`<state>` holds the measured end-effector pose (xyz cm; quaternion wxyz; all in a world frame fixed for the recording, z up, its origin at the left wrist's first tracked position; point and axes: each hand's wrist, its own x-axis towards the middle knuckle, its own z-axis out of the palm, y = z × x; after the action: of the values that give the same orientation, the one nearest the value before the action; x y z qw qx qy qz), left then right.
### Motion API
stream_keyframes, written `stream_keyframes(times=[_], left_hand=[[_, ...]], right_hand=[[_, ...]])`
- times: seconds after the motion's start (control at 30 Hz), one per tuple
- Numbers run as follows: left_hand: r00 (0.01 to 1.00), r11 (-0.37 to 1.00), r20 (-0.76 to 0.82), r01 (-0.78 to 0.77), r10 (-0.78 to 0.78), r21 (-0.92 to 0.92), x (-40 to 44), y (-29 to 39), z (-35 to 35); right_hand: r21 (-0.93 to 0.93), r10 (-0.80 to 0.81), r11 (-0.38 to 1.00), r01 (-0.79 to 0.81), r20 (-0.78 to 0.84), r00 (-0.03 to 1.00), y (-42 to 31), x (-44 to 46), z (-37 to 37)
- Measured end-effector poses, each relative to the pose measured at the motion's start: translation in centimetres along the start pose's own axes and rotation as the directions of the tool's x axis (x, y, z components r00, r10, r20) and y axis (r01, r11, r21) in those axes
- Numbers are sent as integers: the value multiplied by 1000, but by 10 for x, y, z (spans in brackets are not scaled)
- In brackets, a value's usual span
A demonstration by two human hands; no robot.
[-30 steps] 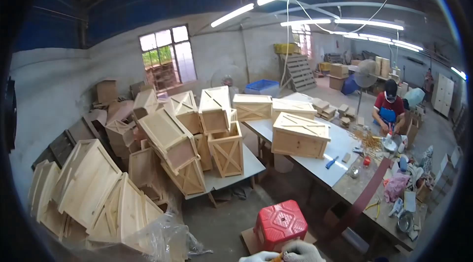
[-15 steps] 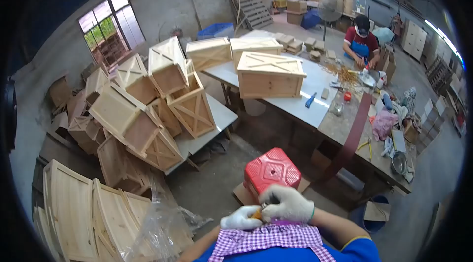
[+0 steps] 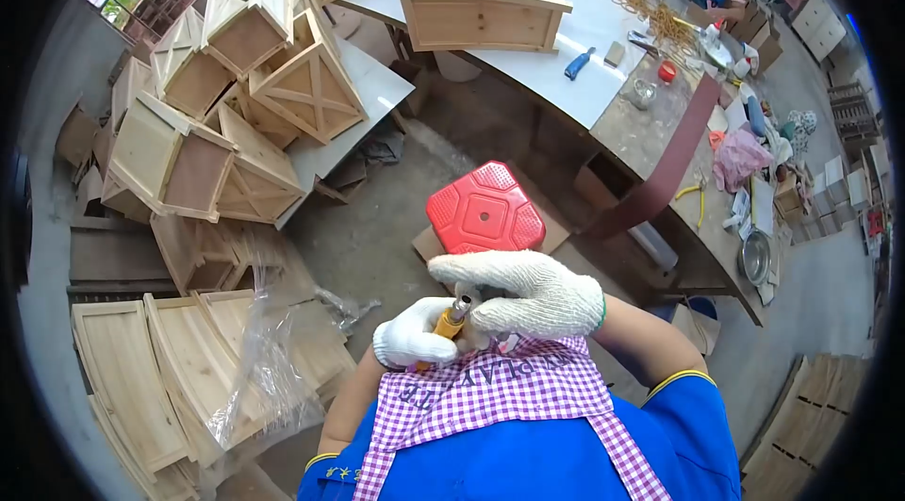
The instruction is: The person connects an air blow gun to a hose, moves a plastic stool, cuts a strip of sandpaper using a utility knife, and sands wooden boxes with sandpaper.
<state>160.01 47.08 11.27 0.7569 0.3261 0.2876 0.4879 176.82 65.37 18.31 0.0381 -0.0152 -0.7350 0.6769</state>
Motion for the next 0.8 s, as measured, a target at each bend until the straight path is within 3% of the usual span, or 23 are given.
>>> stream_keyframes(times=[0.03, 0.1, 0.17, 0.23, 0.27, 0.3, 0.37, 0.43, 0.5, 0.53, 0.57, 0.63, 0.7, 0.77, 0.8], left_hand=[[1000, 1000, 3, 9, -9, 2, 5, 0, 3], [999, 999, -42, -28, 26, -46, 12, -1, 11], [1000, 999, -15, 18, -18, 28, 20, 1, 8], [993, 958, -107, -12, 44, 287, 29, 7, 17], [975, 923, -175, -61, 137, 380, 37, 11, 27], [977, 920, -167, -59, 133, 386, 41, 13, 32], [867, 553, -274, -2, 416, 834, 48, 13, 39], [853, 542, -227, -75, 470, 837, 52, 11, 34], [848, 588, -255, -80, 465, 805, 56, 13, 35], [869, 643, -219, -138, 444, 754, 60, 9, 32], [869, 647, -220, -140, 443, 750, 61, 5, 31], [931, 829, -307, 11, 195, 559, 61, -1, 32], [933, 800, -289, 3, 213, 600, 63, 0, 34], [935, 723, -243, -21, 259, 690, 66, 2, 36], [912, 630, -213, -61, 351, 774, 67, -4, 35]], right_hand=[[4, -1, 1000, 1, -9, 1000, 2, 2, -8], [-97, -205, 970, 223, 167, 964, 5, 5, -20], [-70, -120, 989, 128, 104, 987, -5, -1, -18], [-258, -59, 965, 55, -7, 998, -10, -4, -18], [-272, 112, 954, -126, -68, 991, -18, -7, -17], [-273, 107, 954, -125, -78, 991, -18, -8, -17], [-431, 123, 879, -205, -211, 970, -18, -12, -19], [-475, 183, 843, -253, -189, 965, -22, -17, -24], [-320, 18, 942, -98, -243, 970, -16, -24, -25], [-194, 121, 967, -163, -215, 969, -16, -27, -28], [-194, 126, 966, -169, -216, 968, -13, -29, -30], [-158, -53, 987, 31, -135, 989, -2, -29, -35], [-252, -103, 964, 84, -66, 992, -5, -29, -41], [-351, -35, 936, 5, -79, 996, -5, -30, -43], [-402, 98, 906, -135, -110, 989, -16, -31, -42]])
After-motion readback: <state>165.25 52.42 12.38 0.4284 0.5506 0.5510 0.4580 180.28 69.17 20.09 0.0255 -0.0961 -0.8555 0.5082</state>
